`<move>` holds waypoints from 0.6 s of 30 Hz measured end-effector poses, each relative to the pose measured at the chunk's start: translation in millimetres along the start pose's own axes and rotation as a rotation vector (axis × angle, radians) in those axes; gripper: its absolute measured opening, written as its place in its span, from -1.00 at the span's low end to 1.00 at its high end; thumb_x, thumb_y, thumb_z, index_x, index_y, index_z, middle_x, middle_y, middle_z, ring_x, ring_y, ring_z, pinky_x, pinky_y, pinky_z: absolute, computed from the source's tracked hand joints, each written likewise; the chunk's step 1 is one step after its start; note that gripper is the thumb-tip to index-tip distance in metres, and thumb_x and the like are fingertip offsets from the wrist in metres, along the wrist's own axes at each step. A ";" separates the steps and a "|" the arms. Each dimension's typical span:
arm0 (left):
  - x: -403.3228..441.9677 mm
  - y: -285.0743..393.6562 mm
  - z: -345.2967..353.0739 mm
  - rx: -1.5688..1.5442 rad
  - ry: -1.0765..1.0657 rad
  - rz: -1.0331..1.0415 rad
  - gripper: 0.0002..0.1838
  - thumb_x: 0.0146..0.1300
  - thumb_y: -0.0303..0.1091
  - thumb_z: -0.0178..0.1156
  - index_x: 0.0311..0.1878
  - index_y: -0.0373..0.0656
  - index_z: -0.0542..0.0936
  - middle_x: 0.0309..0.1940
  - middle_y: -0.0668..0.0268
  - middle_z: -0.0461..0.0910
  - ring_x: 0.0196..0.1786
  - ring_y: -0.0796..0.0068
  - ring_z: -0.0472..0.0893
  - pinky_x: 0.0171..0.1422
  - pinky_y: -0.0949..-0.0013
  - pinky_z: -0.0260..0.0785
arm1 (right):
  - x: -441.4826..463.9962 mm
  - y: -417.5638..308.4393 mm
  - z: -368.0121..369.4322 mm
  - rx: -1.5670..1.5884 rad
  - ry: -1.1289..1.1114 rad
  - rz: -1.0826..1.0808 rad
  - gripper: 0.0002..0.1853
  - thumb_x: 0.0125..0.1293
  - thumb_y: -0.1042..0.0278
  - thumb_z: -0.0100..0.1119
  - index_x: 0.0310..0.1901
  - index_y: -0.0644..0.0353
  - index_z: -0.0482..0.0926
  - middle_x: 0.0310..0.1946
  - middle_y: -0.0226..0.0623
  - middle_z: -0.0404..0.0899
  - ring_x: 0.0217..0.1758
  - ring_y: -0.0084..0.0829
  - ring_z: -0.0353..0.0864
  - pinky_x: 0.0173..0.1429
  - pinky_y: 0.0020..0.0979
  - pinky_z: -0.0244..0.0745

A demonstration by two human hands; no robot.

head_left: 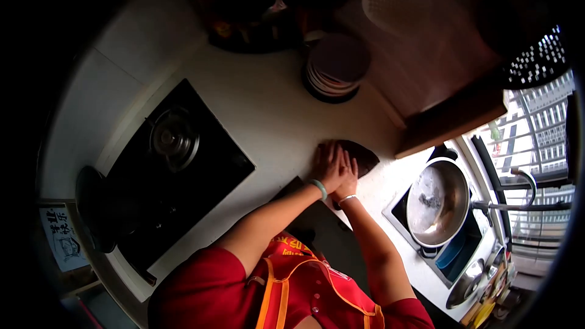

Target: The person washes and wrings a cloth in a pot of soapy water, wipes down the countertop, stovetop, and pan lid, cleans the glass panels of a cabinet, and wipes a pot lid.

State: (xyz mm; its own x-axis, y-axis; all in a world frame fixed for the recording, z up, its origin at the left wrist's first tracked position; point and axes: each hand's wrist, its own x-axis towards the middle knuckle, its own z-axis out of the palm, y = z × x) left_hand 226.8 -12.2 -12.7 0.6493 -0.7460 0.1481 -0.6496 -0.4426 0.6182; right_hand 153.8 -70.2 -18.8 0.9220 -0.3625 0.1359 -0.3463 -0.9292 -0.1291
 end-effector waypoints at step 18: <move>269.5 -231.5 -101.4 0.478 0.010 0.279 -0.66 0.11 -0.30 -0.04 -0.03 -0.15 0.46 -0.09 0.21 0.48 0.04 0.16 0.38 0.13 0.20 0.21 | 379.0 -127.1 68.3 0.109 -0.166 0.198 -0.34 0.17 0.14 -0.11 0.28 0.29 0.10 0.33 -0.12 0.03 0.42 -0.23 -0.08 0.41 -0.09 -0.21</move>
State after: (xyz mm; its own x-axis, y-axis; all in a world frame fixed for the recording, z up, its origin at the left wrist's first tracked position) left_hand 592.3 -60.4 -37.6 0.4289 -0.8637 0.2648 -0.9033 -0.4070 0.1356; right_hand 559.0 -84.6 -18.0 0.8570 -0.5114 -0.0642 -0.5104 -0.8248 -0.2432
